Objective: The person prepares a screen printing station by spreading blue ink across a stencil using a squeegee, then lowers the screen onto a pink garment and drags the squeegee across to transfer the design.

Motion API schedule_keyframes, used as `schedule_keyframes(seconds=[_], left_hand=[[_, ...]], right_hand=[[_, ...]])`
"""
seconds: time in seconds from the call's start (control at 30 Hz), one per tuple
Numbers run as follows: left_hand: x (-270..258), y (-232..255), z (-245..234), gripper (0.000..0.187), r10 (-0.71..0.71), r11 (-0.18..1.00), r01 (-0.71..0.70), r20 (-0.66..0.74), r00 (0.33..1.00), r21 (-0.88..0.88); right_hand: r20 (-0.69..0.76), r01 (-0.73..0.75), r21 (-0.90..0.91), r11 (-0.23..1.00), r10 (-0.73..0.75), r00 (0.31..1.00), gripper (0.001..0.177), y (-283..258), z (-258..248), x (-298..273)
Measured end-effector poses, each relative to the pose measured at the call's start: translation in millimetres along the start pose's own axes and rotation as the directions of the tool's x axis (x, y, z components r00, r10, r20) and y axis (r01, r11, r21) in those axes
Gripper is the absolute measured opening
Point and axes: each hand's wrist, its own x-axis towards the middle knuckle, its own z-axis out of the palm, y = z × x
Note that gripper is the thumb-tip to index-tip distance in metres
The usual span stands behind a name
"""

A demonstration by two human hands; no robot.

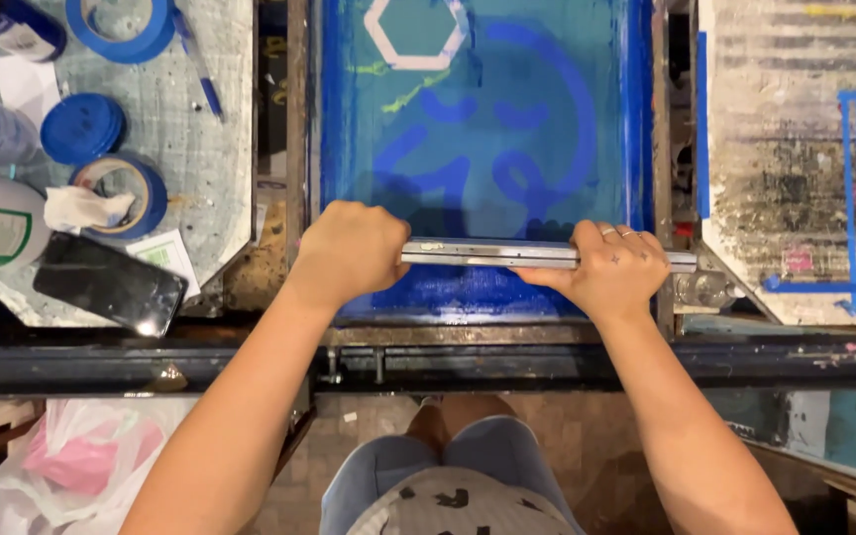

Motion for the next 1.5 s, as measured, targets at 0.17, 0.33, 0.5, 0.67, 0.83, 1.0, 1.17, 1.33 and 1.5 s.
schedule_keyframes(seconds=[0.17, 0.33, 0.5, 0.67, 0.83, 1.0, 1.17, 1.33, 1.5], left_hand=[[-11, 7, 2, 0.032, 0.012, 1.0, -0.012, -0.007, 1.0, -0.01], [-15, 13, -13, 0.027, -0.023, 0.996, 0.032, 0.111, 0.994, -0.078], [10, 1, -12, 0.037, -0.085, 0.988, 0.113, 0.24, 0.967, -0.102], [59, -35, -16, 0.068, -0.061, 0.913, 0.246, 0.488, 0.871, -0.326], [92, -64, -74, 0.066, -0.038, 0.888, 0.229, 0.435, 0.9, -0.398], [151, -100, -156, 0.063, -0.14, 0.903, 0.247, 0.301, 0.943, -0.353], [239, -152, -162, 0.07, -0.205, 0.956, 0.226, 0.126, 0.971, -0.185], [270, -173, -152, 0.063, -0.243, 0.964, 0.247, 0.051, 0.969, -0.094], [272, -176, -133, 0.054, -0.255, 0.966, 0.253, -0.035, 0.966, -0.053]], right_hand=[[0.005, 0.021, 0.049, 0.999, -0.022, 1.0, 0.084, -6, -19, -1], [0.07, 0.02, 0.035, 0.999, -0.022, 0.997, 0.084, -11, -32, 5], [0.279, -0.014, 0.067, 0.998, -0.005, 0.96, 0.085, 0, -21, 27], [0.88, -0.205, 0.053, 0.977, 0.052, 0.473, 0.086, 5, -7, 85], [0.849, -0.183, 0.076, 0.98, 0.033, 0.528, 0.087, 33, 11, 159], [0.748, -0.133, 0.072, 0.988, 0.035, 0.663, 0.085, 68, 44, 262], [0.637, -0.174, 0.102, 0.98, 0.07, 0.768, 0.092, 97, 108, 322], [0.579, -0.171, 0.114, 0.979, 0.074, 0.812, 0.084, 102, 164, 328], [0.447, -0.016, 0.151, 0.988, -0.054, 0.893, 0.079, 101, 178, 319]])
